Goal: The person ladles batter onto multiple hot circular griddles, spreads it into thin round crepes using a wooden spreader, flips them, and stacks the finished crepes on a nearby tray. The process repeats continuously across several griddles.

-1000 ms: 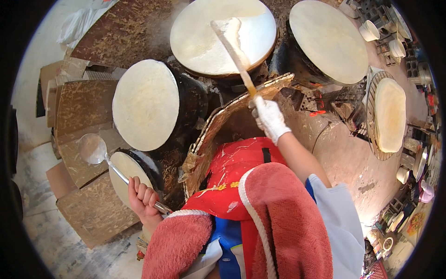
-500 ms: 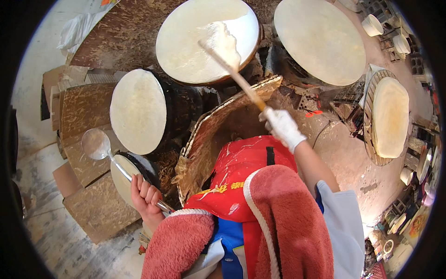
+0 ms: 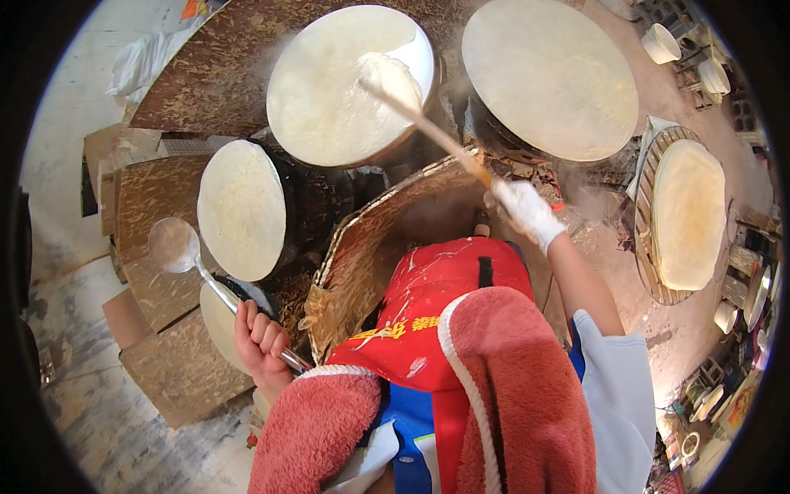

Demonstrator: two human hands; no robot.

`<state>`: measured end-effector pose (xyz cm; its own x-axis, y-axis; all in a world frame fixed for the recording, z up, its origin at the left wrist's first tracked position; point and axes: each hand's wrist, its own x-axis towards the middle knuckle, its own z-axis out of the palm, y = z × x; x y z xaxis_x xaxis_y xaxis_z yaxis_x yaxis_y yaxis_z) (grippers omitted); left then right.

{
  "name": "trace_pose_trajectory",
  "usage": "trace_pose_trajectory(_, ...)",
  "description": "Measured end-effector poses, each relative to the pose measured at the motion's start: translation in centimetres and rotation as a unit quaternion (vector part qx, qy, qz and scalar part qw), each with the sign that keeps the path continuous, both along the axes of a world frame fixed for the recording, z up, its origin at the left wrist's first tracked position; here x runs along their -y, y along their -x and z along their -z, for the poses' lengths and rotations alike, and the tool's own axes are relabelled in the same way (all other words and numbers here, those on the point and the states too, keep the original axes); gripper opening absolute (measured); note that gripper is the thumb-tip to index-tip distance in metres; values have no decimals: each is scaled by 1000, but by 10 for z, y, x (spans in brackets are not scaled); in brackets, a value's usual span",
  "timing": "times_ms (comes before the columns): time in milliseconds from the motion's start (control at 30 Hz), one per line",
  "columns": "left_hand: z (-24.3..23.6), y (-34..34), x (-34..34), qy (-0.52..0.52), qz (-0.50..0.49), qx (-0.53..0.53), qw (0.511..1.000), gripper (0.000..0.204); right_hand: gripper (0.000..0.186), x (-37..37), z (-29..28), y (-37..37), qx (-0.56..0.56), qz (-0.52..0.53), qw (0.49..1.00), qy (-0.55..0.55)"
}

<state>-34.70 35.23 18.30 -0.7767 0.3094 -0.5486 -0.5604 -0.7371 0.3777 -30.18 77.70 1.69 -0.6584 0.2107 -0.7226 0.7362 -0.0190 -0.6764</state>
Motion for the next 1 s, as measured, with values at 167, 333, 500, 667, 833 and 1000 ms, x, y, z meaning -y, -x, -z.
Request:
trace_pose_trajectory(167, -1, 0, -28, 19, 0, 0, 1000, 37, 45, -27, 5, 25, -80, 0, 991, 110)
trace_pose_trajectory(333, -1, -8, -51, 44, -10, 4, 999, 37, 54, -35, 22, 29, -108, -54, 992, -42)
trace_pose_trajectory(500, -8, -21, -60, 48, -32, 8, 998, 38, 63, -27, 36, 129, -84, -48, 980, -176)
trace_pose_trajectory(667, -9, -15, -50, 70, -61, 21, 995, 38, 57, -5, 16, 168, -121, -54, 954, -268)
trace_pose_trajectory(833, 19, 27, -39, 55, 6, 17, 998, 38, 54, -6, 7, 97, -114, -66, 955, -265)
trace_pose_trajectory(1000, 60, 84, -78, 58, 186, 109, 975, 41, 49, 36, 7, 86, -92, 14, 963, -254)
